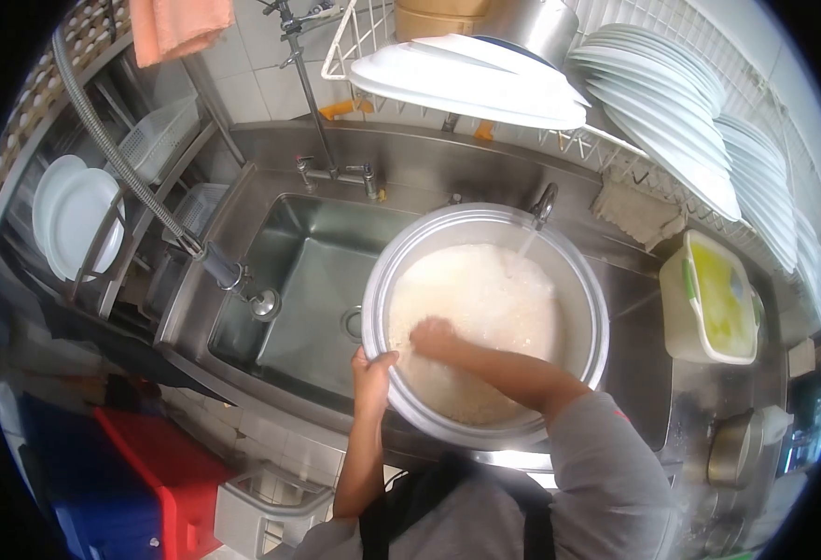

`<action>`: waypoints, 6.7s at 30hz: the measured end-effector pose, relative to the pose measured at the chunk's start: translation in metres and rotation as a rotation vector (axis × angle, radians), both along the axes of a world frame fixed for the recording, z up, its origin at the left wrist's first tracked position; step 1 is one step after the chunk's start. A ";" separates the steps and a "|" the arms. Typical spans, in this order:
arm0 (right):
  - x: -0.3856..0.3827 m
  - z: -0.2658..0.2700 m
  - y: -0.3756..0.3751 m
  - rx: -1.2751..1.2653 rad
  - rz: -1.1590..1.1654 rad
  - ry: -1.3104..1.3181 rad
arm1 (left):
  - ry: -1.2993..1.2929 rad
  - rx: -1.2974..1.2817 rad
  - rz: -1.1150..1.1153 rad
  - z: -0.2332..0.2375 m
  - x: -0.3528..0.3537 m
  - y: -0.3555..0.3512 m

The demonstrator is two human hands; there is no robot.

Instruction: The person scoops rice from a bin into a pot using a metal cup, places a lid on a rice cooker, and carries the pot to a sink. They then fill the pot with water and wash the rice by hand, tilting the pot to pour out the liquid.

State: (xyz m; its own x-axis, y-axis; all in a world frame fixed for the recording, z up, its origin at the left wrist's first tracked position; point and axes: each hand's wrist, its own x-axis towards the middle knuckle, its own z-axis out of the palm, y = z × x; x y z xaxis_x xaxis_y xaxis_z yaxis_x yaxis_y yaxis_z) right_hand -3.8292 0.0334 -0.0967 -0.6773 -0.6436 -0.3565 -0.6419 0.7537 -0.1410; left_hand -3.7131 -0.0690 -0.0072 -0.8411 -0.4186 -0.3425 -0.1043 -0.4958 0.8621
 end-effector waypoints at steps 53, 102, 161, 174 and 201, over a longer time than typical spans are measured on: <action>-0.172 0.014 0.145 -1.120 -1.012 -0.601 | -0.038 -0.045 0.049 -0.010 -0.001 -0.002; -0.234 -0.005 0.258 -0.719 -0.127 0.640 | -0.218 -0.366 0.086 -0.004 0.004 -0.005; 0.045 0.092 0.286 -1.242 -1.124 -0.180 | -0.114 -0.223 0.039 0.016 0.082 0.003; 0.034 0.040 0.309 -1.355 -1.159 -0.262 | 0.006 -0.277 0.007 0.047 0.077 0.038; 0.049 -0.053 0.353 -1.455 -1.588 -0.624 | -0.002 -0.409 -0.176 0.057 0.041 0.101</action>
State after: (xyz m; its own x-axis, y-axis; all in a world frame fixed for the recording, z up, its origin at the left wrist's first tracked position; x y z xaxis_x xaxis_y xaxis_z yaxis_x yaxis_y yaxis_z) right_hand -3.7798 0.3860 -0.1493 -0.7747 0.2015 -0.5993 0.5250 -0.3233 -0.7873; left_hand -3.6720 0.0323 0.0503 -0.9113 -0.3703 -0.1803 -0.1588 -0.0881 0.9834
